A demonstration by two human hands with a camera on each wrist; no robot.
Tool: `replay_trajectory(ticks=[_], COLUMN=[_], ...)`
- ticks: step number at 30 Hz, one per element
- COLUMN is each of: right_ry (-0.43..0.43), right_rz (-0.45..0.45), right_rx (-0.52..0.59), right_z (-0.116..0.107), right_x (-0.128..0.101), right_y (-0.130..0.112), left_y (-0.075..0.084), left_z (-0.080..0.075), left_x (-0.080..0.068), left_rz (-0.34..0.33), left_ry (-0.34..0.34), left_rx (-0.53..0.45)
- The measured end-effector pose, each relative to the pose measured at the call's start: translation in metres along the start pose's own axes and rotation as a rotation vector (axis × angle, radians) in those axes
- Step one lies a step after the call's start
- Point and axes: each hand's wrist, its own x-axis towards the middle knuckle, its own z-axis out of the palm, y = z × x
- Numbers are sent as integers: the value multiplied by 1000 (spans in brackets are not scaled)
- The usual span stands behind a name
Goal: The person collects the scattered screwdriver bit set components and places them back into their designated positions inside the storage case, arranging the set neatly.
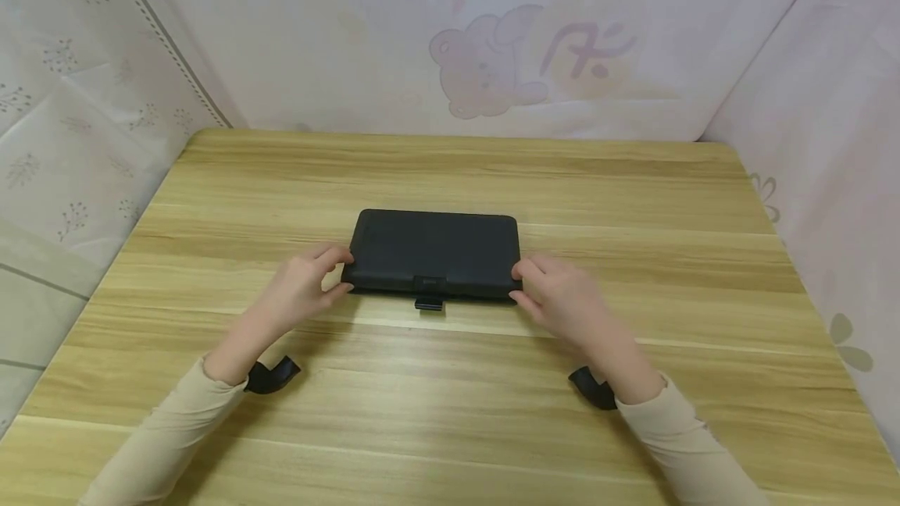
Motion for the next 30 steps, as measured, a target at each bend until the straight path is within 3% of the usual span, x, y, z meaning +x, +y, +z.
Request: replay_trajectory(ticks=[13, 17, 21, 26, 30], right_ry=[-99, -129, -189, -267, -265], right_rz=[25, 58, 65, 59, 64], right_rx=[-85, -166, -182, -200, -252], right_z=[4, 4, 12, 26, 31], right_x=[0, 5, 16, 29, 37], right_y=[-10, -19, -32, -47, -55], left_y=[10, 12, 14, 22, 32], left_z=[9, 10, 10, 8, 10], left_x=[-2, -1, 0, 2, 9], left_rz=[-23, -39, -65, -78, -42], left_ry=[-44, -59, -82, -92, -68], left_rx=[114, 131, 164, 268, 337])
